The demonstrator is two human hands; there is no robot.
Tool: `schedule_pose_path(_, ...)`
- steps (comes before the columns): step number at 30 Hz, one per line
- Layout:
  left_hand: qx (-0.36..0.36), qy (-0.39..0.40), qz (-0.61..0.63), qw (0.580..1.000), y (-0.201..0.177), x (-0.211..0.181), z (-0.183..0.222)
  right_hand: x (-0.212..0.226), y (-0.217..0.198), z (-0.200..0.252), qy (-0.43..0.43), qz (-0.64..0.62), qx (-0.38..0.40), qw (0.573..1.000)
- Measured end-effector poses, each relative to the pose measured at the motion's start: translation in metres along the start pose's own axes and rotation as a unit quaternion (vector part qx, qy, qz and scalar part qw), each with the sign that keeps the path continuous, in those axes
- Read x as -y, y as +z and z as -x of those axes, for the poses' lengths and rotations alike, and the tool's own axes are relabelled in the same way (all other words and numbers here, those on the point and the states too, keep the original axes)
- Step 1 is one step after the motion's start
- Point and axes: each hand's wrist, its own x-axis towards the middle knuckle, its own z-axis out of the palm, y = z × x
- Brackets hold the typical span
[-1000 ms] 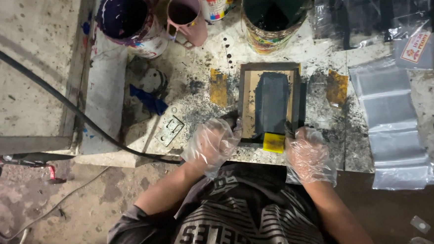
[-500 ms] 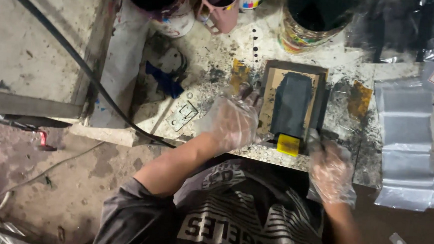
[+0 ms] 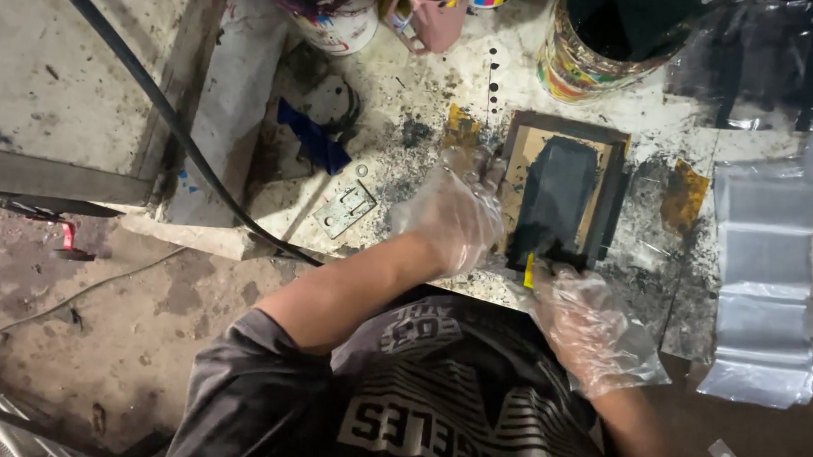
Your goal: Manual screen printing of logos or designs onto plastic bags using ink and a small screen frame.
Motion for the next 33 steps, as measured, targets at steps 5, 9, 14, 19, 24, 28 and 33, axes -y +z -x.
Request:
schedule_pose_path(5,-0.196,0.000,0.090,0.976,0.052,-0.013,-0.027,-0.024,0.018,-0.013,0.091,-0.113,0.066,0.987)
schedule_pose_path(9,-0.094,-0.075,0.075,0.990,-0.003,-0.003,0.004,-0.054,0.046,-0.031,0.145,-0.183,0.108,0.966)
schedule_pose_path(14,-0.084,0.032,0.119,0.989,0.038,-0.010,-0.034,-0.081,0.084,-0.087,0.251,-0.318,0.186,0.895)
schedule_pose_path(19,-0.003,0.056,0.079,0.995,0.006,0.002,-0.021,-0.096,0.105,-0.119,0.327,-0.412,0.241,0.816)
schedule_pose_path(24,0.012,0.055,0.080,0.995,-0.012,0.006,-0.013,-0.107,0.115,-0.130,0.394,-0.493,0.290,0.720)
schedule_pose_path(28,0.037,0.059,0.058,0.996,0.011,-0.007,-0.032,-0.097,0.107,-0.107,0.378,-0.427,0.272,0.775)
schedule_pose_path(33,-0.014,0.021,0.074,0.997,0.011,-0.005,-0.024,-0.078,0.166,-0.088,0.282,-0.099,0.036,0.954)
